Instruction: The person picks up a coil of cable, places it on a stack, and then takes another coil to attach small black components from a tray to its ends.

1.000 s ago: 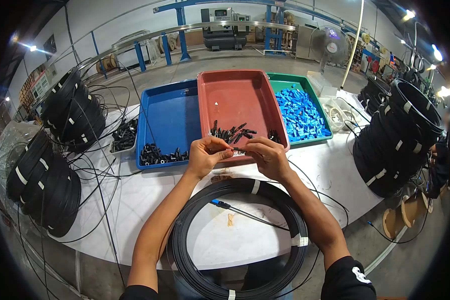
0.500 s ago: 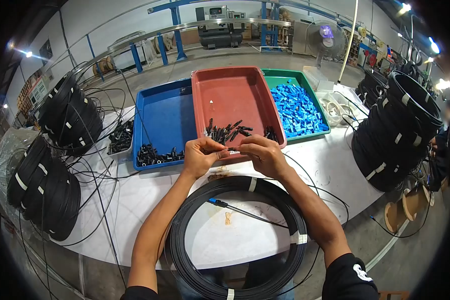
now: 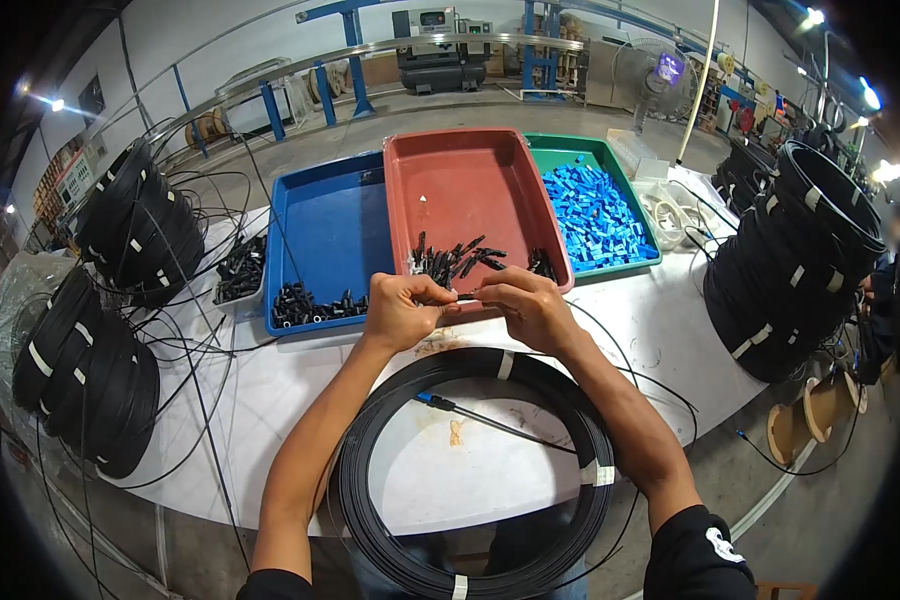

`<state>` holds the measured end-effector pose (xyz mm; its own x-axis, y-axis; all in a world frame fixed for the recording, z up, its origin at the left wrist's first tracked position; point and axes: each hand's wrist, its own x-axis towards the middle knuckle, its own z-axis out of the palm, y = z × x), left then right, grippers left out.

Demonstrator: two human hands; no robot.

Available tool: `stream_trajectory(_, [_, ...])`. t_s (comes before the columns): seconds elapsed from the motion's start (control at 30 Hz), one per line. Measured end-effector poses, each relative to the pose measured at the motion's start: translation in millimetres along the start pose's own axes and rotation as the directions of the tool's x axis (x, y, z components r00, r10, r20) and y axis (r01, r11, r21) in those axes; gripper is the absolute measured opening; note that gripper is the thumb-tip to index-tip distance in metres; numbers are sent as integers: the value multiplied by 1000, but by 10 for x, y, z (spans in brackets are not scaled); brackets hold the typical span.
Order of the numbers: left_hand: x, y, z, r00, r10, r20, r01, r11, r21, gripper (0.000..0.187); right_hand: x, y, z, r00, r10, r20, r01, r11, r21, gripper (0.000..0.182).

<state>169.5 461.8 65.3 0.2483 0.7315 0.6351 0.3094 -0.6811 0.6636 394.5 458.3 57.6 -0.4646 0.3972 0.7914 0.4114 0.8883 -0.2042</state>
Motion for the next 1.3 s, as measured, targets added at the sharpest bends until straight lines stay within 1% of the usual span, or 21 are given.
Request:
stream_trajectory(0.1, [35, 55, -29, 998, 52, 21, -54, 993, 101, 11, 12, -33, -6, 1000, 13, 28, -14, 1000, 14, 35])
stream_trajectory(0.17, [38, 73, -23, 1000, -25, 14, 25, 998, -52, 12, 15, -45, 13, 1000, 27, 1, -27, 998, 56, 37])
stream_trajectory(0.27, [8, -37, 39, 989, -141, -45, 130, 973, -190, 16, 37, -106, 26, 992, 127, -27, -124, 986, 110, 33])
stream_trajectory(0.3, [6, -90, 56, 989, -141, -46, 130, 973, -192, 16, 40, -106, 31, 992, 127, -25, -123, 986, 108, 33])
stream_trajectory(0.37, [-3, -188, 67, 992, -112, -67, 92, 966, -241, 17, 42, -105, 55, 982, 159, -99, -145, 981, 130, 27])
stream_trajectory(0.5, [-13, -212, 80, 995, -41, -90, 19, 971, -240, 16, 50, -112, 74, 972, 202, -118, -180, 968, 174, 24])
stream_trajectory(0.57, [-9, -154, 73, 993, 58, -100, -70, 990, -125, 16, 51, -141, 63, 977, 192, -91, -181, 976, 124, 25])
stream_trajectory(0.7, [-31, -151, 88, 996, -48, -78, 38, 991, -129, 16, 31, -105, 76, 982, 174, -71, -166, 981, 101, 25])
stream_trajectory(0.77, [-33, -95, 68, 995, 88, -48, -91, 993, -80, 16, 24, -69, 87, 971, 236, -50, -223, 958, 178, 26])
stream_trajectory(0.8, [-7, -60, 53, 995, 89, -47, -92, 993, -80, 16, 34, -61, 89, 971, 236, -51, -223, 959, 177, 26])
stream_trajectory(0.87, [68, -9, 52, 990, -139, 21, 140, 961, -240, 17, 43, -40, 79, 978, 162, -129, -137, 974, 183, 27])
stream_trajectory(0.9, [81, -50, 23, 983, -179, 50, 186, 940, -287, 20, 35, -35, 59, 977, 163, -137, -142, 979, 146, 27])
stream_trajectory(0.93, [68, -74, 21, 982, -178, 65, 189, 936, -295, 20, 18, -33, 37, 975, 175, -140, -156, 978, 137, 27])
stream_trajectory(1.0, [43, -113, 36, 981, -196, -11, 177, 907, -381, 19, 34, -48, 14, 983, 117, -142, -109, 992, 62, 26])
stream_trajectory(1.07, [20, -114, 38, 988, -156, 12, 149, 914, -377, 16, 25, -76, 16, 987, 136, -81, -131, 989, 67, 23])
stream_trajectory(1.13, [22, -103, 48, 990, -139, -9, 134, 968, -213, 15, 33, -73, -2, 991, 113, -71, -108, 992, 60, 24])
stream_trajectory(1.17, [21, -125, 37, 995, -96, -2, 95, 984, -154, 12, 32, -65, -2, 987, 152, -52, -145, 982, 118, 25])
stream_trajectory(1.2, [17, -132, 23, 996, -91, 10, 91, 983, -162, 12, 35, -55, 1, 982, 189, -31, -181, 968, 174, 25])
stream_trajectory(1.23, [8, -119, 8, 1000, -4, 20, 6, 997, -72, 11, 29, -39, 26, 916, 388, 102, -401, 873, 279, 27])
stream_trajectory(1.27, [-2, -93, 0, 996, 81, 37, -82, 997, 15, 11, -21, 32, 113, 907, 407, 109, -418, 837, 353, 27])
stream_trajectory(1.3, [-2, -37, -19, 984, 166, 58, -173, 976, 133, 14, -27, 24, 123, 898, 422, 127, -439, 829, 348, 27])
